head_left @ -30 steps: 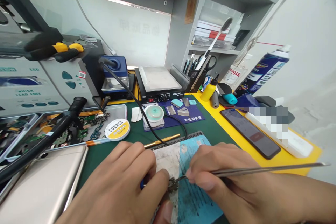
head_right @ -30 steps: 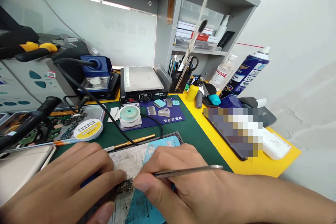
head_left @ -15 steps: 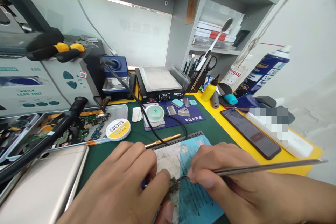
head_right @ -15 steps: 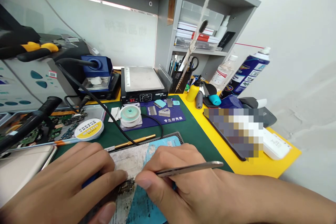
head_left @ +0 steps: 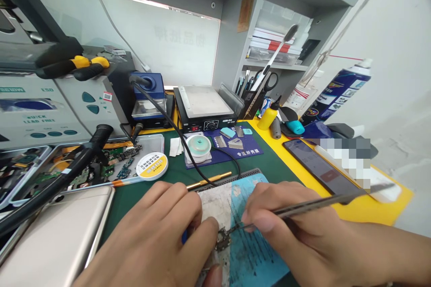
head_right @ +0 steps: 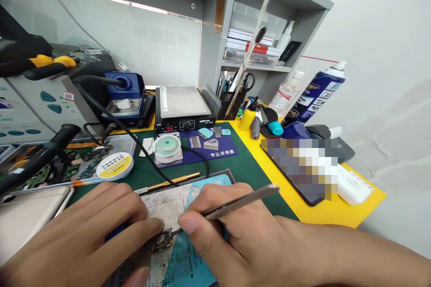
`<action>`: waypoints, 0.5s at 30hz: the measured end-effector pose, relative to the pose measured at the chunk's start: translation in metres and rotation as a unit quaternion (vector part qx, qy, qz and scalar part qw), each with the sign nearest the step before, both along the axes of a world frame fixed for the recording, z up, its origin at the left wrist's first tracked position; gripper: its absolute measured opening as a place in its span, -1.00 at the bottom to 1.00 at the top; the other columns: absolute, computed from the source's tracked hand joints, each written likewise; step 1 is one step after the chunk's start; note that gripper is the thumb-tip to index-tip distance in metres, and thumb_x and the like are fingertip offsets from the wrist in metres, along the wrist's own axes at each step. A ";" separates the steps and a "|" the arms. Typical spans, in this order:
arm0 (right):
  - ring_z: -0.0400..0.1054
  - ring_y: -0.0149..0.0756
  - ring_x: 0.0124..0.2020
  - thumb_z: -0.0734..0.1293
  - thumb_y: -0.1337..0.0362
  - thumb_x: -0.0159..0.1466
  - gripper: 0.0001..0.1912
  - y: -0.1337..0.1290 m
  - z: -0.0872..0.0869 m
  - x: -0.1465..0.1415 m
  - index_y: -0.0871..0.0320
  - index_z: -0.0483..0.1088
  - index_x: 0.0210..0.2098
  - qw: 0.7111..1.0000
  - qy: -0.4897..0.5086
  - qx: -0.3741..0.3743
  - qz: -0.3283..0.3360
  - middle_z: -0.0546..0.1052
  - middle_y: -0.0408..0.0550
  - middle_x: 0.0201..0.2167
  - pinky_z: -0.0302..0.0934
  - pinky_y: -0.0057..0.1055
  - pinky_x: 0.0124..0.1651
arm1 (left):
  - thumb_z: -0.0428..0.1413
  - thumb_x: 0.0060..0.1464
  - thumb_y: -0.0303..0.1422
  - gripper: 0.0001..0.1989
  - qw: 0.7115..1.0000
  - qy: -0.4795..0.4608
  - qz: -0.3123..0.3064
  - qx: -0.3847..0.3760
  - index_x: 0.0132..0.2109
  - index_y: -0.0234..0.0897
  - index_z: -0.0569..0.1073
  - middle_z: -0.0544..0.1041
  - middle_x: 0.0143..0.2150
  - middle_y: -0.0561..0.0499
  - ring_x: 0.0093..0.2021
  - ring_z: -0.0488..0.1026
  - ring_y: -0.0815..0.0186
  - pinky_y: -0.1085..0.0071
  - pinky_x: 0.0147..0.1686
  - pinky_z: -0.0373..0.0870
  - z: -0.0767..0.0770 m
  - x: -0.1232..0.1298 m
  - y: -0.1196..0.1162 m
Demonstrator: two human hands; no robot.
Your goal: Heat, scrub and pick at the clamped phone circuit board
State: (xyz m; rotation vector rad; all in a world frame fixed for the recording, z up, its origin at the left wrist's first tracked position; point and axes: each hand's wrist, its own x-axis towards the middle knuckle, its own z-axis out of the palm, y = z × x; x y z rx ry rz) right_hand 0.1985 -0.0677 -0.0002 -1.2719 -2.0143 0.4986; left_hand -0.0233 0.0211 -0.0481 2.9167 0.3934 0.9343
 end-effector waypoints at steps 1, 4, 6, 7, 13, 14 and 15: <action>0.44 -0.30 -0.46 0.22 0.32 0.46 -0.85 0.000 0.000 0.000 0.15 0.39 -0.23 1.000 0.014 -0.006 -0.007 0.52 -0.03 -0.45 0.33 -0.37 -0.39 | 0.00 0.18 -0.36 -0.83 1.000 -0.001 -0.006 -0.007 -0.34 -0.19 0.45 0.38 -0.38 0.00 -0.35 0.25 0.18 0.21 -0.34 0.15 -0.001 0.000 0.001; 0.41 -0.33 -0.42 0.20 0.31 0.48 -0.77 0.000 -0.002 -0.001 0.12 0.34 -0.33 0.998 0.050 -0.027 -0.027 0.48 -0.07 -0.44 0.31 -0.39 -0.37 | 0.05 0.16 -0.33 -0.89 1.000 -0.001 -0.016 -0.017 -0.33 -0.19 0.42 0.41 -0.36 0.01 -0.34 0.28 0.19 0.21 -0.32 0.18 -0.001 0.000 0.002; 0.41 -0.33 -0.39 0.19 0.29 0.50 -0.68 0.000 -0.003 -0.001 0.11 0.28 -0.41 0.996 0.071 -0.029 -0.038 0.48 -0.06 -0.44 0.31 -0.41 -0.35 | 0.06 0.16 -0.34 -0.92 1.000 -0.002 -0.013 -0.016 -0.33 -0.18 0.38 0.42 -0.35 0.02 -0.34 0.29 0.20 0.22 -0.32 0.19 -0.001 0.000 0.001; 0.41 -0.32 -0.38 0.18 0.28 0.51 -0.64 0.000 -0.004 -0.001 0.11 0.26 -0.45 0.995 0.079 -0.030 -0.043 0.49 -0.04 -0.43 0.31 -0.40 -0.33 | 0.06 0.15 -0.35 -0.92 1.000 -0.004 -0.012 -0.016 -0.33 -0.18 0.37 0.41 -0.35 0.03 -0.34 0.29 0.20 0.22 -0.33 0.19 0.000 0.000 0.001; 0.45 -0.29 -0.32 0.18 0.21 0.53 -0.57 0.002 -0.006 0.000 0.13 0.30 -0.49 0.991 0.103 -0.064 -0.059 0.50 -0.03 -0.38 0.35 -0.39 -0.27 | 0.08 0.15 -0.43 -0.94 0.999 0.004 -0.007 -0.048 -0.23 -0.16 0.41 0.43 -0.31 0.05 -0.35 0.31 0.24 0.27 -0.37 0.17 0.001 -0.004 0.001; 0.45 -0.28 -0.31 0.18 0.21 0.53 -0.57 0.002 -0.006 0.001 0.13 0.30 -0.49 0.990 0.106 -0.064 -0.061 0.49 -0.03 -0.38 0.35 -0.38 -0.26 | 0.09 0.15 -0.43 -0.91 0.999 0.005 -0.005 -0.054 -0.20 -0.15 0.43 0.44 -0.30 0.06 -0.35 0.32 0.24 0.27 -0.37 0.18 0.001 -0.005 0.001; 0.46 -0.28 -0.31 0.18 0.21 0.53 -0.57 0.002 -0.006 0.001 0.13 0.30 -0.49 0.990 0.108 -0.064 -0.062 0.49 -0.03 -0.38 0.36 -0.38 -0.24 | 0.09 0.15 -0.42 -0.88 0.998 0.004 -0.006 -0.058 -0.16 -0.14 0.44 0.44 -0.29 0.07 -0.35 0.32 0.25 0.27 -0.37 0.18 0.001 -0.005 0.001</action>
